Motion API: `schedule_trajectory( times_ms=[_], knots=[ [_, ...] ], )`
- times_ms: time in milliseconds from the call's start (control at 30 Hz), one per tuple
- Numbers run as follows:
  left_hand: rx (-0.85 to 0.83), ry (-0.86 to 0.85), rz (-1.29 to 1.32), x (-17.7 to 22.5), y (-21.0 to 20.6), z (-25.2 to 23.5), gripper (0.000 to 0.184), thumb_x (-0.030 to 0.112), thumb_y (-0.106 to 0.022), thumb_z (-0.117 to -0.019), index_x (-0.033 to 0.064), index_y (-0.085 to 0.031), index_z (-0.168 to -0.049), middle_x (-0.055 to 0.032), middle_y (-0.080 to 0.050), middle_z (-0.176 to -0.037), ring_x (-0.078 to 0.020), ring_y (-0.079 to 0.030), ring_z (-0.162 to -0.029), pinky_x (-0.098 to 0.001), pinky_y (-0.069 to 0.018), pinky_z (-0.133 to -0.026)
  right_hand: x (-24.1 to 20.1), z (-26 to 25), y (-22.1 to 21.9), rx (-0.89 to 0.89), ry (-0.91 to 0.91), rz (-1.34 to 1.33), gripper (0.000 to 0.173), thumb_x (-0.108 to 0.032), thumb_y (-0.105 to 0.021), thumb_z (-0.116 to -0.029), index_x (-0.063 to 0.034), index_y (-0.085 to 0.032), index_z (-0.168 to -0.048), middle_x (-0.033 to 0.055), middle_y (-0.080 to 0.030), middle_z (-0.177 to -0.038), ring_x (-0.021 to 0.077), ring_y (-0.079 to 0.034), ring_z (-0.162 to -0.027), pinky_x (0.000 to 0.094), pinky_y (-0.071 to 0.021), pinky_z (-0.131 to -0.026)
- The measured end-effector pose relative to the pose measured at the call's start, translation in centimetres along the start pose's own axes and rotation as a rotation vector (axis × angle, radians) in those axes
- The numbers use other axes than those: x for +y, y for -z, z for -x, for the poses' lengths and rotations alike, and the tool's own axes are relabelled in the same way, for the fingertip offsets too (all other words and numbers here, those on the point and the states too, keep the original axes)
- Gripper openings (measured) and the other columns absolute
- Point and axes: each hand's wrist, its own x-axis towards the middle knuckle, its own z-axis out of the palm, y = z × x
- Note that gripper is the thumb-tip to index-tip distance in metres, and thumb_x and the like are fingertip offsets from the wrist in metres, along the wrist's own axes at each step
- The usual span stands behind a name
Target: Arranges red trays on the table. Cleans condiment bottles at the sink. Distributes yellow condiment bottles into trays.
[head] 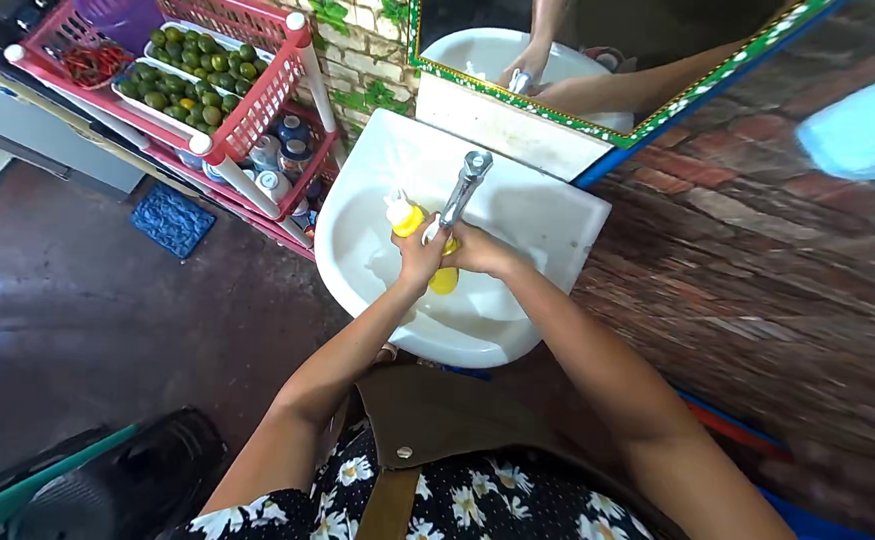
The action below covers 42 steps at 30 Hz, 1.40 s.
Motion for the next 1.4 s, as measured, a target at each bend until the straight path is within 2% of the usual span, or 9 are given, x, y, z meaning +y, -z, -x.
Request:
schedule_trajectory(
  times_ms=[200,367,500,600,833,1033,1167,1267,1400],
  knots=[
    [-0.009,-0.094,-0.073,0.7,1.9,0.5,0.048,0.013,-0.058,-0.0952,0.0194,-0.062,-0.143,-0.0251,-0.011,-0.166,-0.0436,-0.027,-0.144,-0.0591,-0.0406,-0.104,0.1,-1.4,-0.1,0.066,-0.006,-0.239,0.043,-0.014,-0.073,-0.0958,0.0026,-0.058,-0.133,0.0245,-0.066,-0.123,0.0351,-0.064,-0.113,0.0553,-0.0496,-0.098],
    [0.056,-0.074,-0.017,0.1,3.1,-0.1,0.034,0.023,-0.073,-0.0959,0.0152,-0.07,-0.129,-0.0224,-0.037,-0.154,-0.0349,-0.044,-0.131,-0.0493,-0.0498,-0.092,-0.5,-1.2,-0.5,0.013,0.125,-0.089,0.038,-0.024,-0.056,-0.1073,0.0021,-0.059,-0.136,0.0248,-0.062,-0.132,0.0359,-0.059,-0.124,0.0555,-0.0453,-0.105],
    [0.085,-0.117,-0.01,-0.7,2.9,-0.7,0.033,0.03,-0.082,-0.0877,0.0154,-0.076,-0.117,-0.0196,-0.047,-0.144,-0.0289,-0.05,-0.123,-0.0438,-0.0514,-0.088,0.0,-1.0,-0.7,-0.012,0.167,-0.35,0.055,-0.001,-0.065,-0.0978,-0.0004,-0.044,-0.148,0.0183,-0.055,-0.144,0.0236,-0.057,-0.128,0.0407,-0.0484,-0.107],
    [0.097,-0.08,0.022,-0.5,2.4,-0.7,0.033,0.032,-0.076,-0.0927,0.0146,-0.074,-0.121,-0.0217,-0.046,-0.147,-0.0315,-0.051,-0.123,-0.0466,-0.0516,-0.089,0.4,-0.7,-1.4,0.022,0.149,-0.326,0.078,0.004,-0.078,-0.0851,-0.0015,-0.038,-0.152,0.0209,-0.053,-0.145,0.028,-0.059,-0.126,0.0438,-0.0508,-0.105],
    [0.041,-0.107,-0.037,1.4,2.2,-1.5,0.016,0.01,-0.065,-0.096,0.0042,-0.078,-0.105,-0.0292,-0.032,-0.153,-0.0336,-0.041,-0.136,-0.0424,-0.0449,-0.105,-0.1,-0.7,-1.4,0.114,-0.057,0.017,0.08,-0.039,-0.083,-0.0848,0.0004,-0.047,-0.144,0.0214,-0.064,-0.13,0.0311,-0.062,-0.122,0.0509,-0.0472,-0.107],
    [-0.07,-0.233,-0.197,2.0,3.4,-1.3,0.027,0.012,-0.061,-0.0947,0.0077,-0.077,-0.116,-0.0357,-0.023,-0.157,-0.0385,-0.032,-0.144,-0.0427,-0.0366,-0.114,-1.9,0.1,-2.2,0.235,0.012,-0.06,0.086,-0.024,-0.063,-0.1022,0.0088,-0.006,-0.159,0.0306,-0.032,-0.16,0.0345,-0.042,-0.145,0.0428,-0.0361,-0.119],
    [-0.152,-0.241,-0.237,2.1,5.3,-0.6,0.039,0.025,-0.065,-0.0965,0.017,-0.069,-0.134,-0.0352,-0.015,-0.161,-0.0414,-0.029,-0.147,-0.0458,-0.0372,-0.114,-2.3,1.1,-2.9,0.323,0.06,-0.001,0.057,-0.017,-0.058,-0.1041,0.0122,-0.038,-0.149,0.031,-0.043,-0.152,0.0373,-0.045,-0.142,0.0438,-0.0356,-0.119],
    [-0.081,-0.336,-0.316,1.8,6.6,-0.2,0.039,0.04,-0.061,-0.1012,0.0213,-0.07,-0.134,-0.0352,-0.026,-0.159,-0.0462,-0.036,-0.144,-0.0541,-0.0388,-0.114,-2.2,2.0,-3.5,0.506,0.103,-0.083,0.035,-0.014,-0.071,-0.0952,0.0094,-0.067,-0.12,0.0265,-0.069,-0.117,0.0347,-0.067,-0.11,0.0474,-0.0517,-0.101],
    [-0.069,-0.41,-0.693,2.4,8.0,0.1,0.052,0.046,-0.06,-0.0999,0.043,-0.05,-0.151,-0.0395,-0.029,-0.155,-0.0594,-0.035,-0.139,-0.0696,-0.0365,-0.107,-2.3,2.4,-3.6,0.578,0.074,-0.139,0.044,-0.014,-0.082,-0.0858,0.0084,-0.068,-0.12,0.0235,-0.072,-0.112,0.0317,-0.071,-0.104,0.0468,-0.0548,-0.097]
  ],
)
